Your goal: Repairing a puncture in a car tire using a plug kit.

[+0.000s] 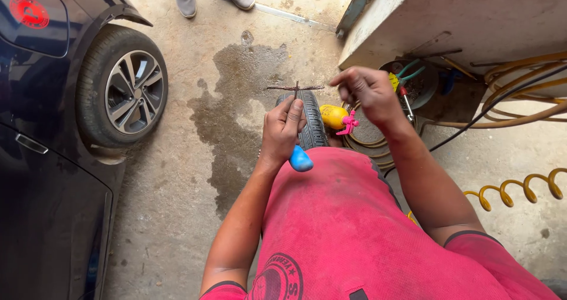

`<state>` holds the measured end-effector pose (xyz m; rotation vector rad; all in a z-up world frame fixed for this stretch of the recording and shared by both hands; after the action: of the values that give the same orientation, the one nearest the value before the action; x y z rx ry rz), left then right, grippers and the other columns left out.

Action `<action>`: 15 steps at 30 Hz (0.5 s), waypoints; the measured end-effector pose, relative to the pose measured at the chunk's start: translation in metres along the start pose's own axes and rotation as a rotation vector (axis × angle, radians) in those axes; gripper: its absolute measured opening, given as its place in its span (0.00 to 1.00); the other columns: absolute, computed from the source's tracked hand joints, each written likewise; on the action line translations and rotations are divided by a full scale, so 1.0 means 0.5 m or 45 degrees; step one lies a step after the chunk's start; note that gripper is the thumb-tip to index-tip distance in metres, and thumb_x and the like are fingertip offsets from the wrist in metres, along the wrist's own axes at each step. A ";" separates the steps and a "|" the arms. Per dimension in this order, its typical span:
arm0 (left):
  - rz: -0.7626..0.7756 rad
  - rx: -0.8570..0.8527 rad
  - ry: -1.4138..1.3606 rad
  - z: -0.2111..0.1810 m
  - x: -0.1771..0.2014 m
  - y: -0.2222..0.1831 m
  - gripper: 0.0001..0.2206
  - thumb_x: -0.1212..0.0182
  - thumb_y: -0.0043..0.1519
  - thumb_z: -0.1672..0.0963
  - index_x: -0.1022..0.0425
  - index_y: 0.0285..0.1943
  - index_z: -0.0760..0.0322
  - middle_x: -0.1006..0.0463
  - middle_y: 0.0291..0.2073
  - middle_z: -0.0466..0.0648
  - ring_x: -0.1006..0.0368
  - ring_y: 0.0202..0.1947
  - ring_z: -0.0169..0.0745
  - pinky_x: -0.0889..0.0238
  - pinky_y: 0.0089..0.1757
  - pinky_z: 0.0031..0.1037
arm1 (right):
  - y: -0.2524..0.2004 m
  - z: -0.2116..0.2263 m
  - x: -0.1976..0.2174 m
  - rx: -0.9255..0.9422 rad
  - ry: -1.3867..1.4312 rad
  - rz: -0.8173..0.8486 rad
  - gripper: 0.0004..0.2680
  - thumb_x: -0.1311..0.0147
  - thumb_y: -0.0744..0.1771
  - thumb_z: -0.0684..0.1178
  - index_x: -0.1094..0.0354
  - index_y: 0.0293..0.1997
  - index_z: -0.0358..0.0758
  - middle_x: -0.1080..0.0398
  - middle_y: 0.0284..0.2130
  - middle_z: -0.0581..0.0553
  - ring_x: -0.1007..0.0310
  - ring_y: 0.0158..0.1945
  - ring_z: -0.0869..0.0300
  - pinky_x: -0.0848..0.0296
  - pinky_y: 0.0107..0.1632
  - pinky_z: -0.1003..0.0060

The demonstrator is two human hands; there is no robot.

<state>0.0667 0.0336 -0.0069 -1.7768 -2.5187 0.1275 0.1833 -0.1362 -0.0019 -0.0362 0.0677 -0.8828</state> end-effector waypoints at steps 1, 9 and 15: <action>0.024 -0.007 0.022 -0.001 0.001 0.000 0.15 0.49 0.71 0.52 0.28 0.36 0.66 0.34 0.17 0.39 0.41 0.14 0.22 0.45 0.18 0.20 | 0.000 0.011 0.009 0.038 -0.113 -0.069 0.13 0.51 0.73 0.52 0.24 0.45 0.33 0.30 0.26 0.53 0.34 0.30 0.72 0.36 0.34 0.76; 0.093 0.019 -0.068 0.023 -0.009 0.000 0.17 0.51 0.73 0.51 0.32 0.33 0.65 0.35 0.18 0.38 0.42 0.14 0.22 0.45 0.19 0.20 | 0.012 0.123 -0.024 0.351 -0.603 -0.108 0.07 0.44 0.71 0.46 0.25 0.46 0.33 0.26 0.38 0.46 0.26 0.41 0.64 0.29 0.42 0.70; 0.190 0.067 0.025 0.039 -0.035 -0.010 0.16 0.50 0.72 0.52 0.33 0.32 0.65 0.35 0.16 0.39 0.42 0.13 0.23 0.47 0.18 0.21 | 0.075 0.149 -0.095 0.284 -0.830 0.236 0.06 0.40 0.68 0.46 0.22 0.48 0.39 0.25 0.40 0.44 0.23 0.41 0.59 0.25 0.43 0.65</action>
<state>0.0663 0.0149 -0.0257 -1.9338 -2.3448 0.1800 0.1876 -0.0752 0.0721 -0.1054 -0.6265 -0.6550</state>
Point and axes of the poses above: each hand's wrist, its own y-axis towards the middle knuckle, its own x-axis out of the back of the hand, z = x × y, the point moved 7 cm from there along y, towards the middle knuckle
